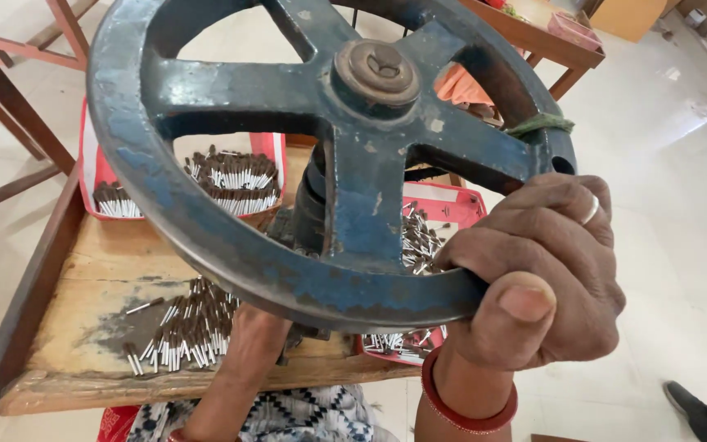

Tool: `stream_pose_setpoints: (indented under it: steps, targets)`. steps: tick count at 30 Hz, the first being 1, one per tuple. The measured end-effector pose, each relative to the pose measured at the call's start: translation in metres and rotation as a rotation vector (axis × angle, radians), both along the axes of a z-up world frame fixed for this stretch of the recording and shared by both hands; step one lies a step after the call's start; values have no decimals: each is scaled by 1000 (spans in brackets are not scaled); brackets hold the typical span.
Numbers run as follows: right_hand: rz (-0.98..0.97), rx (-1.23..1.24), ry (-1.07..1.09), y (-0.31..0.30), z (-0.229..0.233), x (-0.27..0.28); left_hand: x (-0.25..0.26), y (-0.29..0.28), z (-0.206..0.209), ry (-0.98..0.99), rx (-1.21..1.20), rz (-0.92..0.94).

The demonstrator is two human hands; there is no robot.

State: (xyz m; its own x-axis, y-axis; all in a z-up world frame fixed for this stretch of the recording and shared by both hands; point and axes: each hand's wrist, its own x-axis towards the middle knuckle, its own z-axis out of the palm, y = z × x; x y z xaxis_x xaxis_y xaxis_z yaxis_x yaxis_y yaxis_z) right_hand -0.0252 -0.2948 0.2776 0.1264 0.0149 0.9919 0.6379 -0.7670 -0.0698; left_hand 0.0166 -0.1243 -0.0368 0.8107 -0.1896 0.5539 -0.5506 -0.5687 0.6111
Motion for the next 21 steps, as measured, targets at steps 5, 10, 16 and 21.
stream_pose_setpoints:
  steps: [5,10,16,21]
  targets:
    - [4,-2,7,-2,-2,-1,-4,15,10,90,3,-58]
    - [-16,12,2,2,2,1,-4,21,11,133,424,99]
    - [2,-17,8,-2,-2,2,2,33,5,-198,407,85]
    - [19,-7,-27,0,-2,3,1,40,36,-116,503,16]
